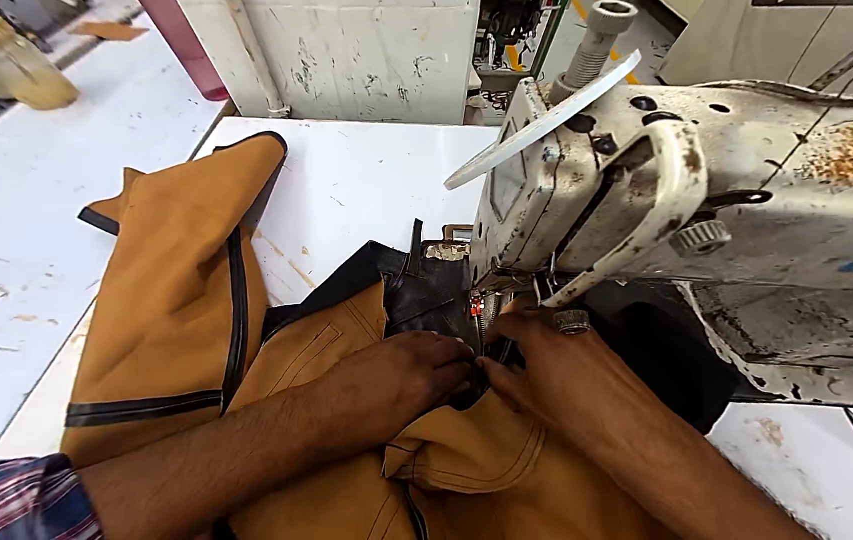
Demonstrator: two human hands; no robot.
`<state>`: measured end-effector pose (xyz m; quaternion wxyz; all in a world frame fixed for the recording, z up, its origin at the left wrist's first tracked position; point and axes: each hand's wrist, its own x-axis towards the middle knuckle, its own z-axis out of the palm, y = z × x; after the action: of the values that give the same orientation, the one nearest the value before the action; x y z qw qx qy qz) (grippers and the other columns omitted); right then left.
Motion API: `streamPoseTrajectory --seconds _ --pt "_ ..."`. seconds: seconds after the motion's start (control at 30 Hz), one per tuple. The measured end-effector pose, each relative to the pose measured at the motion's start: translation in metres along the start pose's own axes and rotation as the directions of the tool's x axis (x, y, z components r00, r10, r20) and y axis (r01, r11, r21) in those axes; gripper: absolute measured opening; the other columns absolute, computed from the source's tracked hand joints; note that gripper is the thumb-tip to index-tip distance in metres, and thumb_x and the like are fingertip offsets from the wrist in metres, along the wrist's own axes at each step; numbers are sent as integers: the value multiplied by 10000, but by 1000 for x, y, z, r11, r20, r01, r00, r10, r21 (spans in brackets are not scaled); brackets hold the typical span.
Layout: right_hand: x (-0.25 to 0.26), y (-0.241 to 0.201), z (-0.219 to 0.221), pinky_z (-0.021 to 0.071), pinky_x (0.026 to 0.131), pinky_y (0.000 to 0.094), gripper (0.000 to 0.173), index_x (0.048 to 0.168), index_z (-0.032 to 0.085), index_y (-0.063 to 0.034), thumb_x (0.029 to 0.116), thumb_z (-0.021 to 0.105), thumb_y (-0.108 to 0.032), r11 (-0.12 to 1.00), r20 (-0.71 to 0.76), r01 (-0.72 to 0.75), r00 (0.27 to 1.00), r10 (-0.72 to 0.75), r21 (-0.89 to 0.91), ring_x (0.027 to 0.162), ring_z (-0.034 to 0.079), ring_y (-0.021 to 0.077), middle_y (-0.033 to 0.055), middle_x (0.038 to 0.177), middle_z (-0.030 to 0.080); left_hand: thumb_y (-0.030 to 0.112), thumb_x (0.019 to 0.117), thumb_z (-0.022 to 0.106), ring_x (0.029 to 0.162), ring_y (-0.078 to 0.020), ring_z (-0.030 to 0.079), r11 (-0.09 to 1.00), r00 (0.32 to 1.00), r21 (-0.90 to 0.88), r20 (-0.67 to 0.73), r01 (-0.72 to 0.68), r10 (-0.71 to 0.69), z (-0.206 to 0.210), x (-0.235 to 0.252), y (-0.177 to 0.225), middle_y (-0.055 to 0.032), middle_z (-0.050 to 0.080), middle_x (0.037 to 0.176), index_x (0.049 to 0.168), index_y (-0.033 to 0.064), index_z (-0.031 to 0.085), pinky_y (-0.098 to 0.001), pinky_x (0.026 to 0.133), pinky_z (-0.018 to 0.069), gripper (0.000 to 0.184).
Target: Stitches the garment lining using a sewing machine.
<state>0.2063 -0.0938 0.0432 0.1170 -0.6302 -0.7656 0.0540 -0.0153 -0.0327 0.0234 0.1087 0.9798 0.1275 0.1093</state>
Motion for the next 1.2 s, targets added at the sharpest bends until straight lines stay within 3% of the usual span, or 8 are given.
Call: streamPoseTrajectory --seconds 0.2,0.3,0.4,0.53,0.77,0.9,1.1,1.2 --pt "8 -17 -15 589 741 466 204 1041 741 -91 936 743 -266 988 186 -121 973 138 -96 862 700 302 127 989 697 239 1090 457 1282 -165 611 997 999 -67 -8 35 -36 0 -1 -1 -66 691 1289 1158 58 733 -312 1111 467 337" --pt "7 -14 -8 590 740 457 165 990 740 -84 946 723 -243 990 157 -37 986 58 -136 865 699 284 109 967 692 253 1096 456 1292 -169 605 995 998 -98 -50 31 -36 7 -3 -4 -64 689 1300 1166 54 735 -315 1120 460 350" --pt "4 -12 1 576 585 411 89 897 699 -42 933 688 -123 966 91 107 992 -88 -237 703 672 265 114 892 641 256 1098 457 1298 -184 603 990 997 -141 -62 30 -39 8 -4 -5 -77 685 1309 1177 44 730 -322 1125 456 354" --pt "5 5 7 578 593 451 158 1036 700 -31 1000 626 -166 969 35 156 988 -152 -194 742 695 307 169 1055 664 241 1099 450 1279 -189 613 986 997 -165 -69 27 -39 7 -3 -5 -80 687 1298 1182 38 727 -330 1108 468 353" --pt "-23 0 7 552 593 361 198 856 681 -136 967 640 -296 994 38 101 994 -103 44 707 613 170 20 853 572 225 1087 471 1250 -187 629 989 995 -148 -94 10 -24 12 -2 -7 -82 696 1278 1156 40 740 -322 1094 477 334" --pt "-47 -3 10 511 562 223 305 887 751 -241 980 565 -464 990 45 75 996 -81 118 644 566 31 -81 799 582 234 1084 472 1253 -190 621 992 993 -128 -113 6 -21 16 -3 -8 -88 689 1287 1184 41 733 -319 1095 473 340" --pt "-52 18 2 577 865 364 273 1166 718 -206 1029 482 -209 952 68 303 951 -300 -34 1133 639 218 28 1380 598 346 1099 428 1401 -255 505 998 995 -45 -86 47 -50 18 2 -9 -139 595 1424 1363 83 651 -385 1198 378 434" --pt "-50 31 8 555 971 372 268 1194 711 -172 1039 493 -162 919 27 393 920 -392 -45 1227 623 241 58 1340 638 386 1088 461 1386 -243 520 998 996 -38 -70 51 -54 17 1 -6 -132 602 1412 1372 118 656 -375 1180 403 437"
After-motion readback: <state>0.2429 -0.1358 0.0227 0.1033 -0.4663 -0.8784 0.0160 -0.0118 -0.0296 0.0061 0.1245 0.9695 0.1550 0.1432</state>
